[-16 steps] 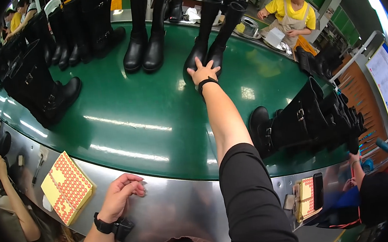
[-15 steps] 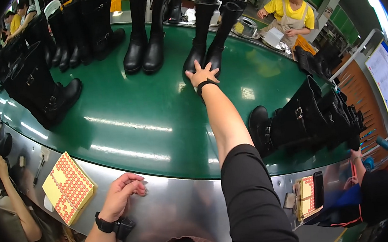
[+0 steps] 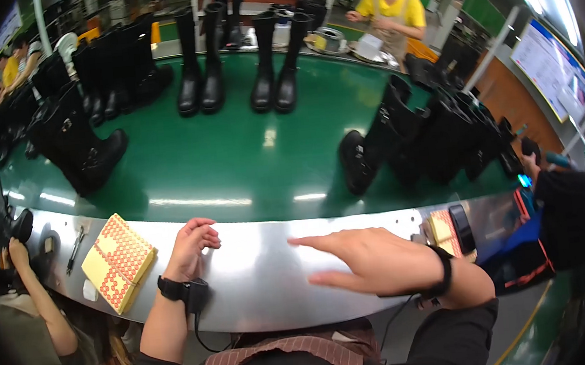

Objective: Inspecting and cleaning black leather boots on a factory assembly line.

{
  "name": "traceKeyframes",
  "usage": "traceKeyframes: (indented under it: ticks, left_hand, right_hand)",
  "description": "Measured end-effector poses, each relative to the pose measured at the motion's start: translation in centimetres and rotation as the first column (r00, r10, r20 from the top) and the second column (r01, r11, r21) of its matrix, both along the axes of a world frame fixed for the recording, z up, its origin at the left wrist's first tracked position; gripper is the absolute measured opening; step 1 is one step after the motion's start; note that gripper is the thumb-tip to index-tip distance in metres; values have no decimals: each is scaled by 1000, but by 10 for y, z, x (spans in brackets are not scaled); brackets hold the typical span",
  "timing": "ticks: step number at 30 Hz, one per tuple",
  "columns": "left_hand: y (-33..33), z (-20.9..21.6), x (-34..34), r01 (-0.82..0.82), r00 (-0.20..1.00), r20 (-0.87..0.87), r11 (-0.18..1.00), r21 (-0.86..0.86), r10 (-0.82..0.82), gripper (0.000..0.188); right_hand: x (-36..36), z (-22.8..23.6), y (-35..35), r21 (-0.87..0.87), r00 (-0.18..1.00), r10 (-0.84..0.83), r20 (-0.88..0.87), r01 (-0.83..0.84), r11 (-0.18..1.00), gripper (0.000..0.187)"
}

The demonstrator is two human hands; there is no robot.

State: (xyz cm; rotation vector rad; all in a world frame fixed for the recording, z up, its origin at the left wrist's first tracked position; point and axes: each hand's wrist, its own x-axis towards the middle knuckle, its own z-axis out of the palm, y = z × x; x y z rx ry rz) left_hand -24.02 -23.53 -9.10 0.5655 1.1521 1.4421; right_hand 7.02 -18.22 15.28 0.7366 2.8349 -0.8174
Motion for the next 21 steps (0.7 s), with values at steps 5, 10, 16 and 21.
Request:
traceKeyframes:
  ticks: [5,10,16,21]
  left_hand:
    - [-7,-9,-10,-8,999,-46,999,32,9,16]
    - [-1,-9,-4,34,997,-76,998,52,-30,17]
    - [-3,-8,-8,-46,996,84,992,120,36,20]
    - [-3,-10,-8,-76,994,93,989,124,64,20]
  right_hand:
    - [83,49,-77,48,992,-111,-57,114,992,40]
    - [136,23,-86,185,873,-467,-138,486,854,38]
    - [173,-7,50,555,764,-458,-454,645,525,34]
    - [197,-2,195,650,722,-423,-547,685,329,46]
